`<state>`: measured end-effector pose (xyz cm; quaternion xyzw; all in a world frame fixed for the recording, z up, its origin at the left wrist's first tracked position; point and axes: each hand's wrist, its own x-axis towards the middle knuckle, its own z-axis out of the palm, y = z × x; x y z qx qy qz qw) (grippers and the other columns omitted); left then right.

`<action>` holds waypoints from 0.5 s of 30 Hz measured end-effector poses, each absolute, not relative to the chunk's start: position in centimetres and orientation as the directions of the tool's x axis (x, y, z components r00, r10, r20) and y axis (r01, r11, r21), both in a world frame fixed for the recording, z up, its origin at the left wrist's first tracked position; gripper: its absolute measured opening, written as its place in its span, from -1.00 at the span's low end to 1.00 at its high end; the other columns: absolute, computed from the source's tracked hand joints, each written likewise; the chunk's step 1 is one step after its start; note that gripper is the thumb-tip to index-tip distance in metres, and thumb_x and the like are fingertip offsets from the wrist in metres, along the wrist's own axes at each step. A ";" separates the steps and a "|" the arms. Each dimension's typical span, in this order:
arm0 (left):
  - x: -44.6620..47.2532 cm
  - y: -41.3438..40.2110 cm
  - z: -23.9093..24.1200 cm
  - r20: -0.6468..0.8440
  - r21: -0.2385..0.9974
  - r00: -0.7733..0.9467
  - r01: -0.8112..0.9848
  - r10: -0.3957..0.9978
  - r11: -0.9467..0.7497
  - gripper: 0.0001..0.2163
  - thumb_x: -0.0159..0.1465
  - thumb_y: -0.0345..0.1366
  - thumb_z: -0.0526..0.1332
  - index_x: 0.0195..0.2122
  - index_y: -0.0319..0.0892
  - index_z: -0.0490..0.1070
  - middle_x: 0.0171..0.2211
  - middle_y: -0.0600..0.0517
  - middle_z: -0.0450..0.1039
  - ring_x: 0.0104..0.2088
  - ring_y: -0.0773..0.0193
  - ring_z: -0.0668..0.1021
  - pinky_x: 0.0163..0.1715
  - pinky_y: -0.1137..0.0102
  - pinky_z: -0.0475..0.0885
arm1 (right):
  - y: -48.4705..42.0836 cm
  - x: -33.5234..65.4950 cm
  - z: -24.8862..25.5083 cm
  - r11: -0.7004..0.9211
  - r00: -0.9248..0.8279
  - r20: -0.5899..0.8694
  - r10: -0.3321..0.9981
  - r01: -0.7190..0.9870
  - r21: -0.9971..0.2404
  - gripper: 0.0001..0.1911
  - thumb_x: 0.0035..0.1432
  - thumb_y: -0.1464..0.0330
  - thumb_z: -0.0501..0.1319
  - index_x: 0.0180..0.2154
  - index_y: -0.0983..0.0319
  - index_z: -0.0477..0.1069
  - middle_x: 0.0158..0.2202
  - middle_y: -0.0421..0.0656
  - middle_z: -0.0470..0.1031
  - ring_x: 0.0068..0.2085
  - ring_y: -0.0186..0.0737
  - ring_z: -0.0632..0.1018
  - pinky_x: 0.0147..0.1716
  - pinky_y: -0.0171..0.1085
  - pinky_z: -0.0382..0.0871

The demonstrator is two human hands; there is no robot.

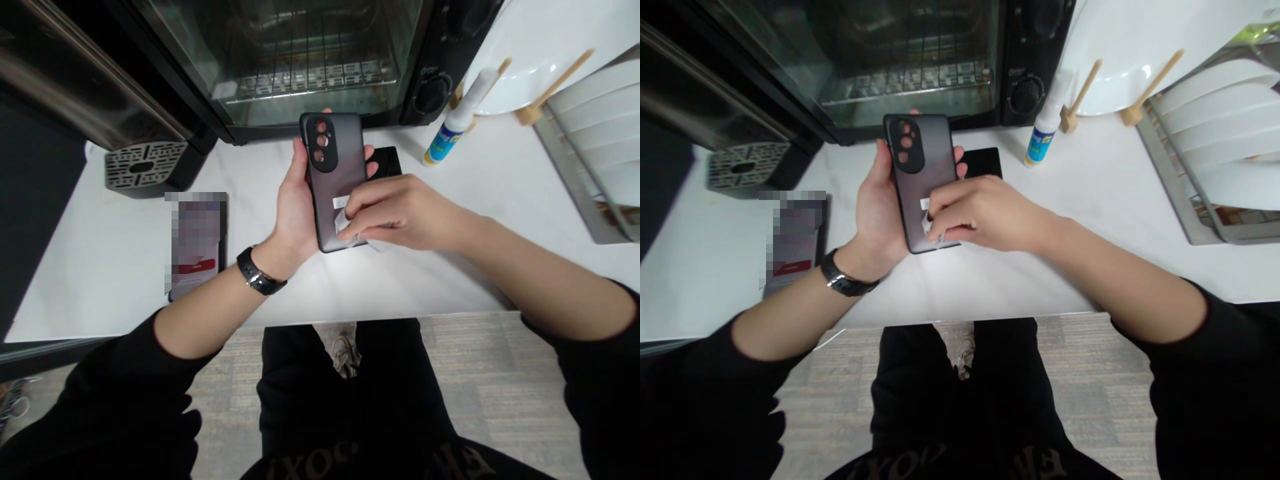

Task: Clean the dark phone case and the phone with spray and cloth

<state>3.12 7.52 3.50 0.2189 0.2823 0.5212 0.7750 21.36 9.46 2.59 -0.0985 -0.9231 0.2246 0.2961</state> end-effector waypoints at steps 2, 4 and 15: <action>3.0 7.7 3.5 -0.234 0.608 0.283 -0.704 0.930 0.367 -0.37 0.56 0.12 -0.22 0.36 -0.17 0.34 0.05 -0.13 0.63 0.26 -0.03 0.55 0.21 0.11 0.55 | 10.5 22.2 2.8 0.871 -0.765 0.505 0.399 0.143 -0.470 -0.81 0.42 0.28 0.25 -0.16 0.13 0.65 -0.21 -0.17 0.62 -0.22 -0.27 0.61 -0.23 -0.26 0.41; 3.2 7.6 3.8 -0.266 0.593 0.273 -0.710 0.925 0.380 -0.40 0.56 0.11 -0.19 0.34 -0.15 0.37 0.06 -0.09 0.63 0.26 -0.04 0.56 0.18 0.09 0.58 | 11.1 22.7 2.9 0.838 -0.676 0.530 0.512 0.258 -0.480 -0.82 0.40 0.25 0.26 -0.17 0.09 0.66 -0.20 -0.15 0.61 -0.23 -0.20 0.60 -0.22 -0.19 0.44; 4.0 6.2 4.3 -0.456 0.576 0.360 -0.578 0.814 0.578 -0.55 0.55 0.07 -0.03 0.18 -0.05 0.48 -0.12 0.03 0.66 0.11 -0.07 0.66 0.01 0.06 0.68 | 9.8 22.0 3.1 0.667 -0.357 0.566 0.743 0.458 -0.587 -0.76 0.38 0.10 0.23 -0.17 0.02 0.63 -0.16 -0.10 0.64 -0.13 -0.04 0.59 -0.16 -0.07 0.55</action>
